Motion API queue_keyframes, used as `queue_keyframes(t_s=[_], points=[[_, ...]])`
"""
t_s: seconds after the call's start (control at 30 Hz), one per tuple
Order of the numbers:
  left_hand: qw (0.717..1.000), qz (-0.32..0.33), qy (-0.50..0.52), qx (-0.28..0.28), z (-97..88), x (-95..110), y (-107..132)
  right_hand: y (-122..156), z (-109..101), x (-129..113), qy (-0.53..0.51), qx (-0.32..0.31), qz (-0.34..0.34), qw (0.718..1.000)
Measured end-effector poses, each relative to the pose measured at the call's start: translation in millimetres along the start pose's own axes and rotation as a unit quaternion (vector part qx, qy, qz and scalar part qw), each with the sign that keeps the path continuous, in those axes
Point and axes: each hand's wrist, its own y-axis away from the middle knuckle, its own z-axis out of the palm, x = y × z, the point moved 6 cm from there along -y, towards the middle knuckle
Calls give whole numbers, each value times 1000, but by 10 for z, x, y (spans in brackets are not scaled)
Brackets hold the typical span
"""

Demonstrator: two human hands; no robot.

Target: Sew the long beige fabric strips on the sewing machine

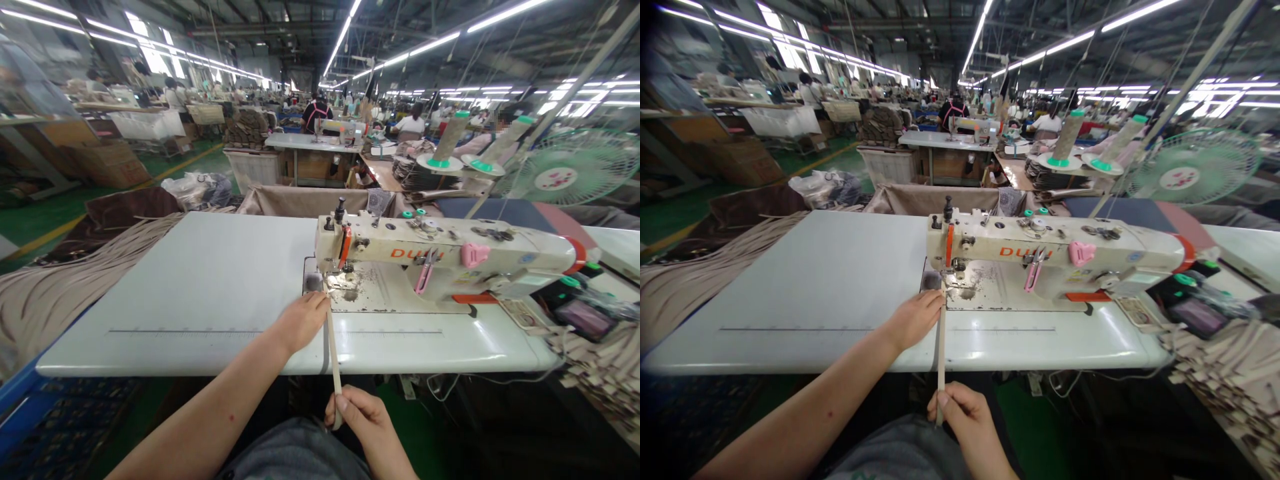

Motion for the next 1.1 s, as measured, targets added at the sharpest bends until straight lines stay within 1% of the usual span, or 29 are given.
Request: queue_keyframes(t_s=[0.1, 0.3, 0.47, 0.53, 0.6, 0.73, 0.87, 0.97, 1.03, 1.1], points=[[1000, -3, -12, -8, -1, 6, -6, -6, -3, 16, 4, -4, -1, 1000], [999, -8, -26, 20, -51, 6, -35, -32, -26, 61, 4, 2, -9, 1000], [998, 9, -56, 13, 10, 3, -51, -37, -38, 109, 6, 0, -7, 1000], [998, 18, -64, 8, 39, 4, -56, -31, -35, 98, 12, -4, -11, 1000], [998, 13, -64, 11, 47, -4, -60, -21, -28, 72, 19, -11, -14, 1000], [998, 10, -62, 17, 20, 1, -59, -1, -4, 17, 18, -26, -23, 999], [999, 0, -40, 17, -14, 0, -41, -4, 10, 27, 21, -40, -40, 998], [1000, -13, -18, 5, -14, -13, -24, -22, -18, 39, 45, -25, -63, 997], [1000, -15, -11, 1, -13, -14, -18, -33, -48, 20, 51, -3, -82, 995], [1000, -13, -6, 6, -19, -10, -17, -40, -74, 0, 52, 21, -87, 995]])
